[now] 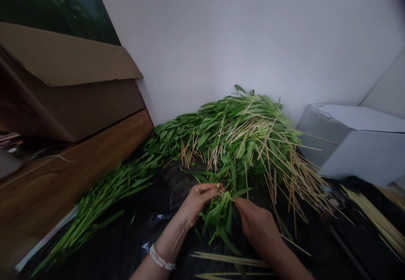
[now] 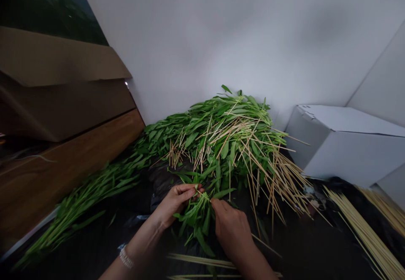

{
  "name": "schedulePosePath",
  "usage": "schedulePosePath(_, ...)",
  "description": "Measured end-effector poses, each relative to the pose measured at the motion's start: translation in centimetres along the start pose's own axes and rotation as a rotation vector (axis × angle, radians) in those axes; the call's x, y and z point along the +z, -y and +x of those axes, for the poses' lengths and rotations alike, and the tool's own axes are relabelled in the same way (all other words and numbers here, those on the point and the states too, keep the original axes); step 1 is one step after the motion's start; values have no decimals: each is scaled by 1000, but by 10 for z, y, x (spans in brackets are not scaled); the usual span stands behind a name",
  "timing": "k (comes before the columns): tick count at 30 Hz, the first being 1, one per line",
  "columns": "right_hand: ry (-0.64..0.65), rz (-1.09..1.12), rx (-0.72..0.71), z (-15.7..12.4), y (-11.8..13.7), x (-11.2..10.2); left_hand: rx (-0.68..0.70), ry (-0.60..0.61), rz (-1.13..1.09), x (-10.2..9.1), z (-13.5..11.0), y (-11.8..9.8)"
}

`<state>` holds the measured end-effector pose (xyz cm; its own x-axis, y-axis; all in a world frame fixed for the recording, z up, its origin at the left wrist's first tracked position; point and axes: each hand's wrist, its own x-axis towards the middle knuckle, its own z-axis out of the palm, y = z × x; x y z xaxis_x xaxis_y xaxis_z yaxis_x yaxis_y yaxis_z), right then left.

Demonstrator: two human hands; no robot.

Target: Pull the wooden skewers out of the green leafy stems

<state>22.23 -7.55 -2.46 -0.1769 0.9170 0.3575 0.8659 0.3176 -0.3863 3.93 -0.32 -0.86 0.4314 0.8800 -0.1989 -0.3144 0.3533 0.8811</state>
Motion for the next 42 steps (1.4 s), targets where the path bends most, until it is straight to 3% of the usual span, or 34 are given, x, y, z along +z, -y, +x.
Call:
schedulePosePath(5, -5, 41, 10, 0, 0, 1, -12, 16, -33, 0, 0, 0)
schedulePosePath(14, -21, 42, -6, 0, 6, -3, -49, -97, -11, -5, 2, 2)
schedulePosePath(21, -7, 24, -6, 2, 9, -2, -62, -109, 3, 6, -1, 6)
schedulePosePath(24, -33, 29, -23, 3, 6, -5, -10, -75, 18, 6, -2, 0)
schedulePosePath(26, -119, 27, -15, 3, -1, -11, 65, -96, 18, 0, -1, -8)
schedulePosePath(29, -281, 28, 104, 3, -16, -24, 234, -293, 64, -18, 4, -21)
schedulePosePath(31, -324, 45, 209, 3, -26, -35, 343, -425, 178, -32, 9, -24)
schedulePosePath(33, -400, 43, 308, 3, -34, -44, 421, -468, 342, -42, 14, -23)
schedulePosePath(40, -495, 70, 355, 3, -39, -52, 545, -268, 1198, -46, 17, -4)
schedulePosePath(42, -475, 91, 353, 2, -38, -49, 579, -310, 1326, -51, 17, -6)
